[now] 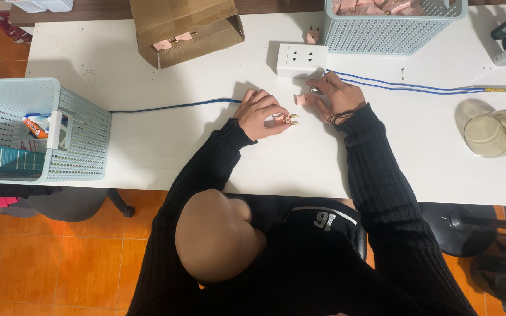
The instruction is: Disassembling an electrical plug, connecting wires to the internal terminals, and reassembling the unit.
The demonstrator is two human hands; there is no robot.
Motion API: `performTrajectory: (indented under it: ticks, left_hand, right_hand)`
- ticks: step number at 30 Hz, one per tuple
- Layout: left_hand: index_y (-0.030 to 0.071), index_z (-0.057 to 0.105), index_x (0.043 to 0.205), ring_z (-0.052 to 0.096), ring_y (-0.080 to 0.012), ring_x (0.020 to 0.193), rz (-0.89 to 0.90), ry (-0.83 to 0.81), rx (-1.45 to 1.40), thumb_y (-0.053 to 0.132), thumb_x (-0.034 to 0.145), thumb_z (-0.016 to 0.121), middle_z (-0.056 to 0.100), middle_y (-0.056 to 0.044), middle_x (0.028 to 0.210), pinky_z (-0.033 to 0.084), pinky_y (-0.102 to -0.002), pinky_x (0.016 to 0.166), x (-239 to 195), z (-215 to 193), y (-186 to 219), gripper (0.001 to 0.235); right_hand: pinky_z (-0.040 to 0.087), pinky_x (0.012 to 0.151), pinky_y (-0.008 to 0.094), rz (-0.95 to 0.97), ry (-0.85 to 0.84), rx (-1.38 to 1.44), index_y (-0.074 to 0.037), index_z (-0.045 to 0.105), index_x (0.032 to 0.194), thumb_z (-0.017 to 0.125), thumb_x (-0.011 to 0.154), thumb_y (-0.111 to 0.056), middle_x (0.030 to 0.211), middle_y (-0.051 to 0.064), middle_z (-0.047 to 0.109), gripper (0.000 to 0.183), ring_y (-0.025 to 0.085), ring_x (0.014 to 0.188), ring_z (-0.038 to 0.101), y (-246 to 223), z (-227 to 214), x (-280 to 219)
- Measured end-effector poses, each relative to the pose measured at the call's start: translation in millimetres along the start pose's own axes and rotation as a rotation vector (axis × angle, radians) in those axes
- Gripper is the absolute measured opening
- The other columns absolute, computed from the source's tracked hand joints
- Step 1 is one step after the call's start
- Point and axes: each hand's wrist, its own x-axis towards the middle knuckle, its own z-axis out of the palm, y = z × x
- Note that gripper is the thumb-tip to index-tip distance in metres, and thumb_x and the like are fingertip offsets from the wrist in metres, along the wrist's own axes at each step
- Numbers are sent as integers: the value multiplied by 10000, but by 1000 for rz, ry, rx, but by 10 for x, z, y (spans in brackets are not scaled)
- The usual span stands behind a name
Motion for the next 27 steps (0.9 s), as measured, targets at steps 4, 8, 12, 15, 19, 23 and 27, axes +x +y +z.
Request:
performTrajectory:
  ticks: [4,8,12,15,19,23,27]
  left_hand:
    - [261,799,1154,602,-195,1069,7,-2,3,571,1038,852,608,49,983,423,-462,997,4,-2,-10,335]
    - [283,832,1115,604,-200,1046,24,15,61,548,1042,846,638,54,988,391,-438,976,50,-46,45,276]
    - [260,848,1083,612,-223,1032,24,29,98,478,1030,868,691,45,1019,381,-424,973,45,-41,74,224]
    - [258,847,1074,602,-233,1035,32,19,106,471,1046,856,696,36,1011,372,-429,946,47,-42,62,215]
    - [256,853,1089,598,-233,1034,15,8,82,464,1047,864,719,37,1016,370,-429,938,41,-3,3,213]
    - [259,819,1046,602,-223,1020,73,72,128,442,1063,906,719,54,1015,373,-427,898,59,-12,2,203]
    - [222,805,999,616,-214,986,111,127,183,435,1067,947,701,55,990,399,-413,879,112,-50,28,265]
  right_hand:
    - [642,790,504,-98,136,88,-181,845,1357,774,1135,-158,1192,74,586,234,368,856,728,199,212,59]
    - [531,818,402,-260,373,269,-87,850,1430,848,1156,-145,1081,89,565,280,294,910,600,271,326,131]
    - [691,1044,440,-182,494,525,13,718,1465,805,1202,-156,1170,195,696,324,326,1099,765,-153,176,68]
    - [673,1095,480,-146,397,798,19,564,1587,700,1250,-104,1233,251,747,384,370,1185,775,-349,123,26]
    - [650,1136,511,-199,353,994,11,462,1660,579,1301,-182,1339,297,718,424,391,1218,727,-297,303,35]
    - [710,940,489,-199,302,1032,-33,447,1634,556,1324,-177,1370,305,715,358,358,1189,716,-340,388,-16]
    - [676,856,497,-262,272,1002,-14,439,1571,547,1327,-193,1189,266,622,321,432,1256,739,-351,426,16]
